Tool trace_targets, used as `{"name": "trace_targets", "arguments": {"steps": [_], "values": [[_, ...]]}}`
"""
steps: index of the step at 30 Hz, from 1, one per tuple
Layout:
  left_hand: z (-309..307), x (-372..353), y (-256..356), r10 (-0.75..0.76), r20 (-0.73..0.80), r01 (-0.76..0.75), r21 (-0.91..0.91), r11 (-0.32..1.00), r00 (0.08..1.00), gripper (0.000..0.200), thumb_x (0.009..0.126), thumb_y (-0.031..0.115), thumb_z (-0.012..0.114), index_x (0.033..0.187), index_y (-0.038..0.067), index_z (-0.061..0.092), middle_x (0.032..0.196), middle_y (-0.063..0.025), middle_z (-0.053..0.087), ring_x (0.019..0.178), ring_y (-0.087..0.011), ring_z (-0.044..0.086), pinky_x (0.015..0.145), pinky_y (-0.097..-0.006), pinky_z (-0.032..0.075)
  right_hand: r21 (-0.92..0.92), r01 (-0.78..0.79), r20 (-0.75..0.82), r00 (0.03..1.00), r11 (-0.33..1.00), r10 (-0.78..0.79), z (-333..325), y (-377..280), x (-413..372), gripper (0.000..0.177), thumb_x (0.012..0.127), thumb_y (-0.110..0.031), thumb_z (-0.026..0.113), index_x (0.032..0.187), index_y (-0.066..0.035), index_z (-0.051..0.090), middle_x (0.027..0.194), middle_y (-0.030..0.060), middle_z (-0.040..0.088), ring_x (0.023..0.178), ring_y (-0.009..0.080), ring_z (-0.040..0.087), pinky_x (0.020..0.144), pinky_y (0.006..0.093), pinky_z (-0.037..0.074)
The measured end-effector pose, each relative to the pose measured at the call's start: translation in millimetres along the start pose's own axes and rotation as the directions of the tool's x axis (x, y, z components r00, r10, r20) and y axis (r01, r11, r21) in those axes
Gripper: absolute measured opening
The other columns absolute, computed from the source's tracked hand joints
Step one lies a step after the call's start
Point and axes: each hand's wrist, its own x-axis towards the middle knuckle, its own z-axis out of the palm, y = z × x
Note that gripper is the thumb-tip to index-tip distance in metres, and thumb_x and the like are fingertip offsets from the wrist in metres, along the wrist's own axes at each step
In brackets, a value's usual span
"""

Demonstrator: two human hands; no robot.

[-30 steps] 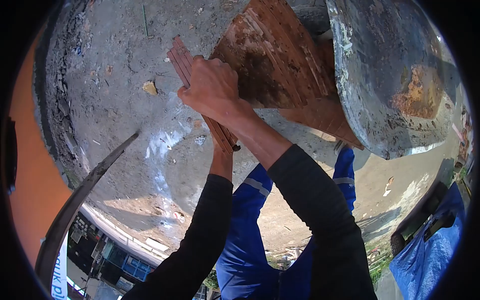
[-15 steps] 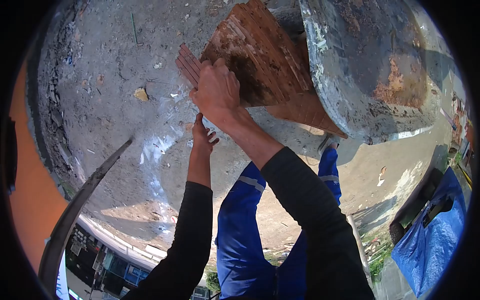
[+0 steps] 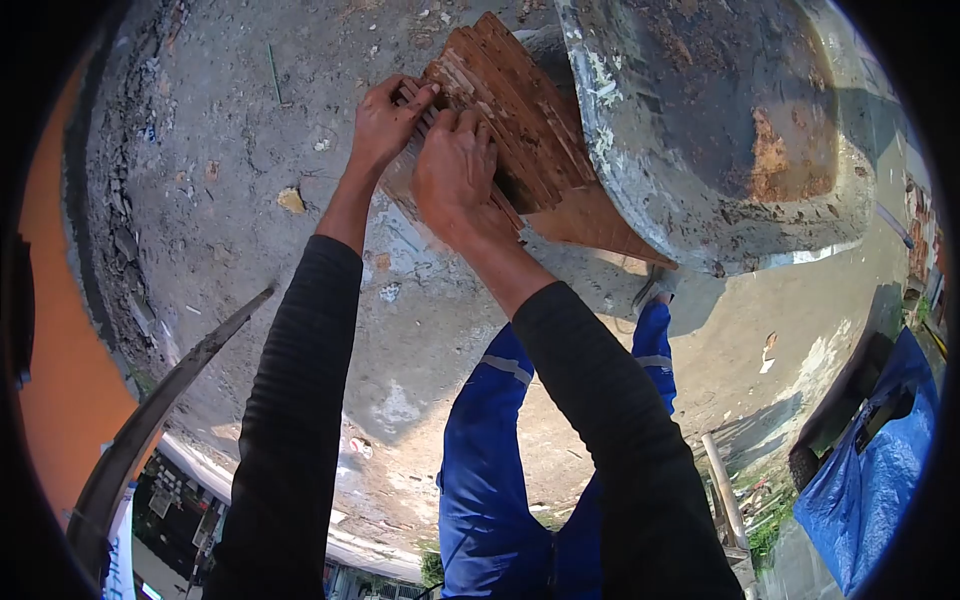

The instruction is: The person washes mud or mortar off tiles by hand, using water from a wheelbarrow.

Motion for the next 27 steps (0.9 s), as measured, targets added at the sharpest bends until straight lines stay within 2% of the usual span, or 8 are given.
{"name": "trace_targets", "arguments": {"steps": [3, 5, 12, 15, 17, 19, 21, 27], "values": [[22, 9, -6, 0.133, -0.155, -0.100, 0.201, 0.974, 0.979, 0.048, 0.081, 0.037, 0.076, 0.116, 0.005, 0.070, 0.101, -0.0207, 0.070, 0.095, -0.0360, 0.068, 0.088, -0.0439, 0.054, 0.041, -0.014, 0.069, 0.998, 0.999, 0.011, -9, 4, 1, 0.060, 0.078, -0.008, 0.076, 0.129, 0.010, 0.050, 0.133, 0.0268, 0.047, 0.128, 0.0438, 0.047, 0.108, 0.0515, 0.041], [36, 8, -5, 0.258, -0.429, -0.175, 0.222, 0.959, 0.866, 0.049, 0.081, 0.033, 0.074, 0.123, 0.009, 0.068, 0.104, -0.0209, 0.069, 0.097, -0.0376, 0.067, 0.089, -0.0460, 0.054, 0.025, 0.000, 0.041, 0.999, 1.000, -0.001, -10, 4, -2, 0.064, 0.077, -0.008, 0.077, 0.131, 0.012, 0.048, 0.132, 0.0268, 0.047, 0.129, 0.0441, 0.046, 0.107, 0.0522, 0.042], [42, 2, -6, 0.225, -0.309, -0.149, 0.252, 0.956, 0.924, 0.046, 0.095, 0.041, 0.061, 0.134, 0.018, 0.061, 0.115, -0.0189, 0.067, 0.104, -0.0372, 0.066, 0.095, -0.0490, 0.050, 0.149, 0.091, 0.083, 0.991, 0.985, -0.104, -36, -6, -57, 0.070, 0.077, -0.004, 0.074, 0.139, 0.012, 0.043, 0.136, 0.0322, 0.042, 0.130, 0.0489, 0.044, 0.105, 0.0517, 0.043], [46, -7, -4, 0.137, -0.301, -0.067, 0.233, 0.970, 0.944, 0.047, 0.103, 0.049, 0.047, 0.140, 0.022, 0.056, 0.128, -0.0156, 0.062, 0.119, -0.0334, 0.060, 0.105, -0.0583, 0.037, 0.123, 0.107, -0.093, 0.991, 0.987, -0.096, -63, 25, -91, 0.060, 0.080, -0.003, 0.070, 0.136, 0.005, 0.049, 0.137, 0.0300, 0.042, 0.131, 0.0470, 0.043, 0.104, 0.0529, 0.043], [45, -9, -4, 0.198, -0.285, -0.070, 0.403, 0.913, 0.938, 0.050, 0.105, 0.055, 0.037, 0.144, 0.028, 0.052, 0.145, -0.0140, 0.050, 0.139, -0.0329, 0.043, 0.111, -0.0673, 0.021, 0.120, 0.073, -0.111, 0.992, 0.990, -0.060, -70, 56, -108, 0.058, 0.080, -0.004, 0.070, 0.134, 0.002, 0.051, 0.137, 0.0289, 0.042, 0.131, 0.0458, 0.043, 0.105, 0.0535, 0.041], [47, -8, -9, 0.257, -0.344, -0.057, 0.498, 0.865, 0.903, 0.048, 0.105, 0.056, 0.039, 0.143, 0.032, 0.054, 0.149, -0.0125, 0.046, 0.144, -0.0335, 0.036, 0.112, -0.0683, 0.019, 0.116, 0.038, -0.131, 0.991, 0.993, -0.023, -72, 80, -126, 0.055, 0.080, -0.006, 0.070, 0.132, -0.001, 0.053, 0.137, 0.0279, 0.041, 0.131, 0.0447, 0.043, 0.105, 0.0541, 0.039], [48, -7, -12, 0.328, -0.388, -0.045, 0.585, 0.810, 0.861, 0.046, 0.104, 0.057, 0.040, 0.141, 0.035, 0.056, 0.153, -0.0111, 0.042, 0.149, -0.0342, 0.029, 0.112, -0.0693, 0.016, 0.120, -0.022, -0.017, 1.000, 0.992, 0.024, -74, 96, -144, 0.048, 0.081, -0.005, 0.069, 0.127, 0.000, 0.055, 0.135, 0.0270, 0.042, 0.129, 0.0449, 0.045, 0.105, 0.0536, 0.040], [45, -11, 2, 0.121, -0.335, 0.063, 0.491, 0.869, 0.935, 0.051, 0.103, 0.060, 0.039, 0.145, 0.034, 0.051, 0.159, -0.0145, 0.033, 0.152, -0.0405, 0.020, 0.112, -0.0739, 0.014, 0.120, -0.169, 0.288, 0.949, 0.978, 0.129, -95, 169, -211, 0.049, 0.079, -0.009, 0.074, 0.123, -0.003, 0.055, 0.134, 0.0222, 0.044, 0.121, 0.0383, 0.054, 0.095, 0.0469, 0.051]]}}
